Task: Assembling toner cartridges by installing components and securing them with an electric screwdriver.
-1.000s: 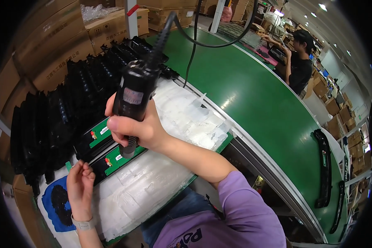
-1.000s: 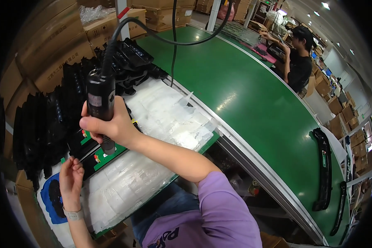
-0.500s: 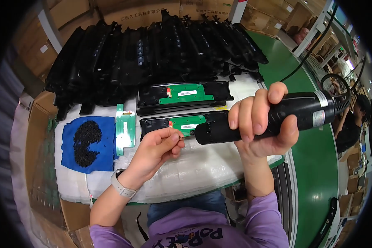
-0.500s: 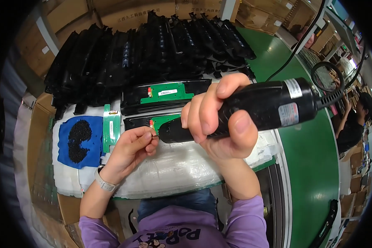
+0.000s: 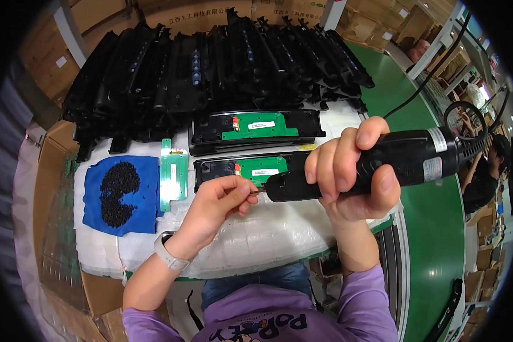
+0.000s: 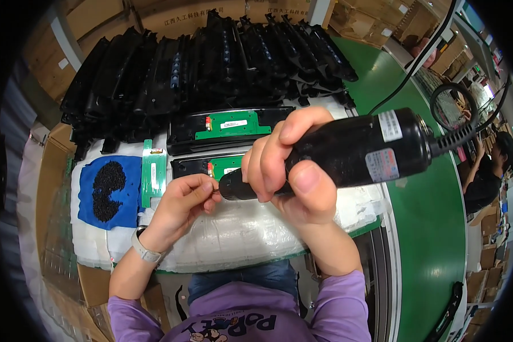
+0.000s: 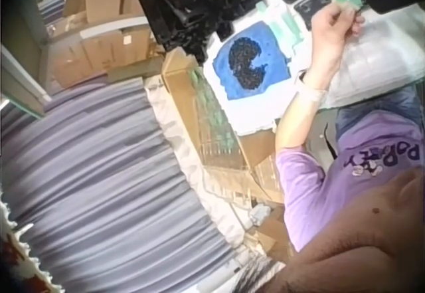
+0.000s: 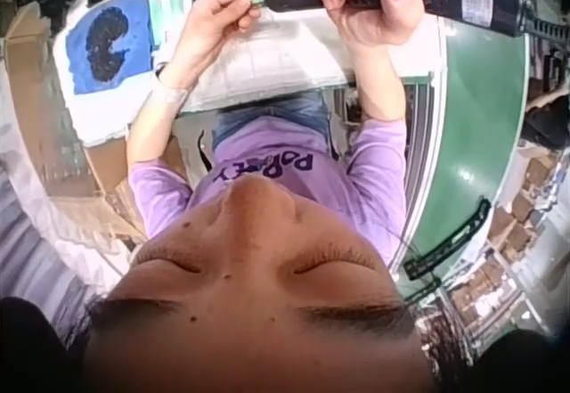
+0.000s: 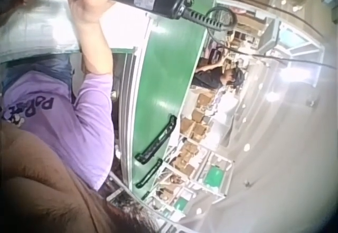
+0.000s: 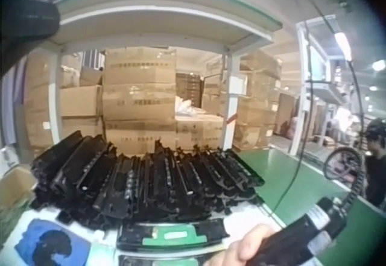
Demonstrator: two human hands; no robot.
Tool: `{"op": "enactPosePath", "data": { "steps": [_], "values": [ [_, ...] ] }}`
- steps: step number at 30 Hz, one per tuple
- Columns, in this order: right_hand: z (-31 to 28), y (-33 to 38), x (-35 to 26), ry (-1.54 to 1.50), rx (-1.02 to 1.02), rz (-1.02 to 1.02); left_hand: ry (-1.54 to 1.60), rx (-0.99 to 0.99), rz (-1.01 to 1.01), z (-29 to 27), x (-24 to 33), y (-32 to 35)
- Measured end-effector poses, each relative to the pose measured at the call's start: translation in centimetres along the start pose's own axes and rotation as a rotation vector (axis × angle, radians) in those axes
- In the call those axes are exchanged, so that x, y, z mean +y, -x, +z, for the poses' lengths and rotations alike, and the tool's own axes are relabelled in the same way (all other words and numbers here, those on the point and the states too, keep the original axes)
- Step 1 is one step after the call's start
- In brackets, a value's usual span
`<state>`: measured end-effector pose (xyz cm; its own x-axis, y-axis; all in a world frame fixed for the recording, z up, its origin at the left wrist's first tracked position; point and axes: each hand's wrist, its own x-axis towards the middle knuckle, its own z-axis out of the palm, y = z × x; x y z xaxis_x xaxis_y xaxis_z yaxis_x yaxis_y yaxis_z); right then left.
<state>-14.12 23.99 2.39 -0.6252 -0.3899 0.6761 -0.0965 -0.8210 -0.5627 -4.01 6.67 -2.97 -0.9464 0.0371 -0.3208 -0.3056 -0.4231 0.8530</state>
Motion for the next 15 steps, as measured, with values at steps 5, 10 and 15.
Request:
{"op": "enactPosePath", "data": {
  "steps": [5,10,15],
  "values": [
    [-0.9,-0.9,0.2,-0.043,0.005,0.006,-0.404,0.215,0.312,-0.7,0.5,-0.4],
    [-2.5,-3.3,1.0,0.231,0.199,0.114,-0.171,0.247,0.282,-2.4,1.5,-0.8],
    [-3.5,-3.2,2.7,0.443,0.209,0.169,-0.179,0.269,0.250,-2.7,2.0,-0.7]
  ]
}}
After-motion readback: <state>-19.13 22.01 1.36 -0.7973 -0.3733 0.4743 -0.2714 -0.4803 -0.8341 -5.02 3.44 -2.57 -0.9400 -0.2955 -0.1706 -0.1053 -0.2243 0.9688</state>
